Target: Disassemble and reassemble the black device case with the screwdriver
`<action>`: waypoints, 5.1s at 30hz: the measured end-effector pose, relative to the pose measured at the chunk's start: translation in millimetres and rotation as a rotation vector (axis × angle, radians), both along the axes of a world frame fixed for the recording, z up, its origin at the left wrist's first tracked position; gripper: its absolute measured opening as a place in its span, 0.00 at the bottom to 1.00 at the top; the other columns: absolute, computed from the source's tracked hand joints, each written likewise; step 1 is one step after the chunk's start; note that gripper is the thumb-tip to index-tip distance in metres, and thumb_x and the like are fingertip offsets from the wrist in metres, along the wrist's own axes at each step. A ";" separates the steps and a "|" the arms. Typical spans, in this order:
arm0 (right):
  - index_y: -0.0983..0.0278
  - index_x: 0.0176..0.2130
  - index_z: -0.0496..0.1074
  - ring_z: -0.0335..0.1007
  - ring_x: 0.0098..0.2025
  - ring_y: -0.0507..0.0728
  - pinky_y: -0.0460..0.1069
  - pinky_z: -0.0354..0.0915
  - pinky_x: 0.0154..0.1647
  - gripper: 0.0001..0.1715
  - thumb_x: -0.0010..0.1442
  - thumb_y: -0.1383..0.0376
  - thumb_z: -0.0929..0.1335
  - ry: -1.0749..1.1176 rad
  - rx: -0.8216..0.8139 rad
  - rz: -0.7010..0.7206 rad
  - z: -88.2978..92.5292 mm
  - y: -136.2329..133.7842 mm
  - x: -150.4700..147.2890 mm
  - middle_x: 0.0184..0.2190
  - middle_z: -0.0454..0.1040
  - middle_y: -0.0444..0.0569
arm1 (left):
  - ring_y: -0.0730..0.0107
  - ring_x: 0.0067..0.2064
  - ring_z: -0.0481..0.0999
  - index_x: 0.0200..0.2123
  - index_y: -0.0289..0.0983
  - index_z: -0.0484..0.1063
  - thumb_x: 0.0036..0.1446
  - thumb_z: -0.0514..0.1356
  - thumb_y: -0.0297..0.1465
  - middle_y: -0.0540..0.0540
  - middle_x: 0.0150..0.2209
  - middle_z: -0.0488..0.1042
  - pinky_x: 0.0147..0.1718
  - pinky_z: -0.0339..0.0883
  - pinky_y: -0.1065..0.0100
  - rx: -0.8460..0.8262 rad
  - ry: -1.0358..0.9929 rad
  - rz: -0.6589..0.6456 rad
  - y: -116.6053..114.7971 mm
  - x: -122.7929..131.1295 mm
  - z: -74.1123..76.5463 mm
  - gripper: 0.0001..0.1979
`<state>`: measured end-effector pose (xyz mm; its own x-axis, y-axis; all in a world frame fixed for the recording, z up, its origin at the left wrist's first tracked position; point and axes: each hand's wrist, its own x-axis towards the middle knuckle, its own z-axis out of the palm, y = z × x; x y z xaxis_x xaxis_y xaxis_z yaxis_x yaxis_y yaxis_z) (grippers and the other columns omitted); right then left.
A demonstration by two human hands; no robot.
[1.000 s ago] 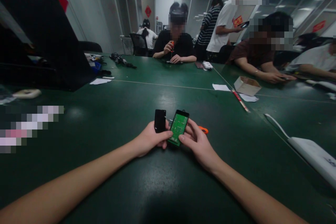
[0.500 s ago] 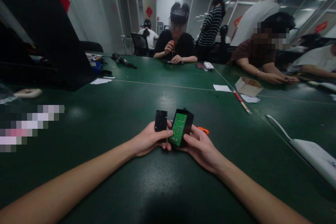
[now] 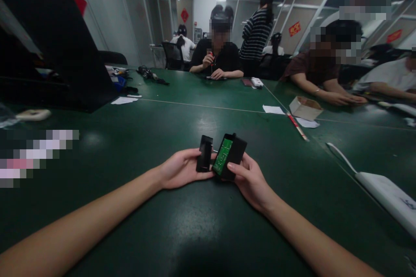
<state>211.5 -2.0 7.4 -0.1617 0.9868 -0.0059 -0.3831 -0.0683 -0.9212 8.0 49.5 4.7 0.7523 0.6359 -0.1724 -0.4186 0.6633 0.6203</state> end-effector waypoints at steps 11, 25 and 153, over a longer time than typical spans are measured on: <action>0.59 0.53 0.67 0.76 0.46 0.63 0.58 0.73 0.46 0.32 0.50 0.62 0.77 -0.151 0.042 -0.095 -8.0 0.0 -0.7 0.47 0.78 0.51 | 0.60 0.56 0.73 0.53 0.37 0.72 0.60 0.61 0.24 0.37 0.61 0.67 0.53 0.65 0.58 0.183 0.083 0.103 -1.5 1.0 1.5 0.17; 0.59 0.52 0.66 0.74 0.53 0.64 0.62 0.64 0.59 0.34 0.48 0.63 0.78 -0.291 0.124 -0.134 -9.2 0.5 -3.1 0.50 0.78 0.52 | 0.61 0.55 0.75 0.56 0.38 0.71 0.55 0.66 0.24 0.38 0.60 0.70 0.52 0.66 0.64 0.334 0.138 0.076 -5.9 5.2 0.7 0.25; 0.64 0.40 0.69 0.64 0.25 0.51 0.46 0.58 0.24 0.18 0.57 0.55 0.73 -0.765 0.205 0.079 -2.2 -2.9 -3.4 0.25 0.67 0.40 | 0.61 0.47 0.74 0.40 0.36 0.70 0.57 0.63 0.38 0.44 0.42 0.76 0.50 0.65 0.62 0.985 0.663 0.591 -15.8 8.1 -0.1 0.12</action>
<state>208.0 -4.9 5.3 -0.2558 0.9660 0.0372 0.3602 0.1309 -0.9236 16.1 33.7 4.6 0.2735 0.9064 0.3220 0.0801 -0.3551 0.9314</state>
